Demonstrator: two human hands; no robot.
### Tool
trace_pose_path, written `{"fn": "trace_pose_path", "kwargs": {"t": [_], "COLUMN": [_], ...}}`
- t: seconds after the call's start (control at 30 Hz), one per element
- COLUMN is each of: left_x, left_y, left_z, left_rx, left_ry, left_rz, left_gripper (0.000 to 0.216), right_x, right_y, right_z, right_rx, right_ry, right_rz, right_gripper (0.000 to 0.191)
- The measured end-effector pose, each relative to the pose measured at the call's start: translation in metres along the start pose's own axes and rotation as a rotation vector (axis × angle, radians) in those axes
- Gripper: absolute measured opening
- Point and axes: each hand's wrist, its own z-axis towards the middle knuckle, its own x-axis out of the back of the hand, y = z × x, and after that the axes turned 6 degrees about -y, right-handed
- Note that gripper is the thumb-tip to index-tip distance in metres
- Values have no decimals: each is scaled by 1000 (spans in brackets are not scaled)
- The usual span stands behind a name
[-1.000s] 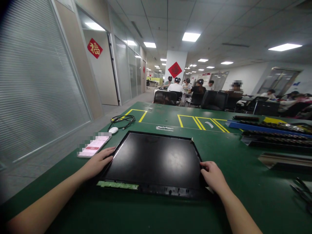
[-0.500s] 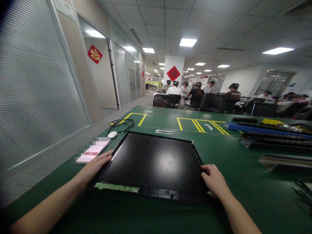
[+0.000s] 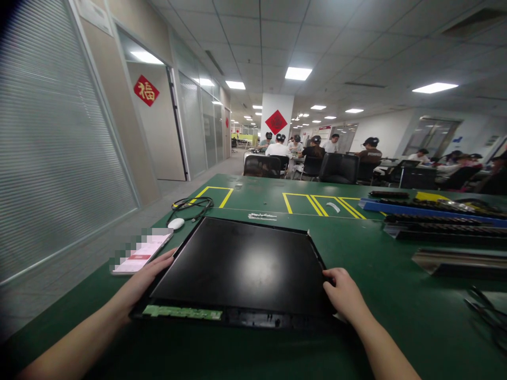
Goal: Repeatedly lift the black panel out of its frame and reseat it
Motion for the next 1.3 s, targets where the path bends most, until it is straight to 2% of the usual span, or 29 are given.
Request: {"fn": "trace_pose_path", "kwargs": {"t": [0.07,0.2,0.27,0.47,0.63,0.8,0.97,1.07,1.2,1.3], "left_x": [2,6,7,6,4,0,3,11,24,30], "left_y": [-2,-6,-6,0,4,6,5,2,-4,-8], "left_z": [1,1,0,-6,-10,-10,-6,-2,7,12], "left_rx": [-2,-54,-79,-21,5,33,-3,-24,-122,-184], "left_ry": [-20,-41,-64,-138,-171,-123,-54,-27,-129,-174], "left_rz": [1,85,114,104,102,126,140,231,373,425], "left_gripper": [59,94,103,93,70,46,26,36,61,70], "right_x": [1,1,1,0,0,-3,-5,-4,-4,-3], "right_y": [-2,-2,-2,-1,1,5,6,5,4,3], "right_z": [-1,-1,-1,0,2,3,3,2,2,2], "right_rx": [4,17,16,25,46,57,57,59,56,55], "right_ry": [1,1,-3,-4,-7,6,4,6,5,-3], "right_rz": [-12,-63,-79,-93,-93,-84,-78,-89,-105,-104], "right_gripper": [29,31,32,32,33,33,34,32,33,33]}}
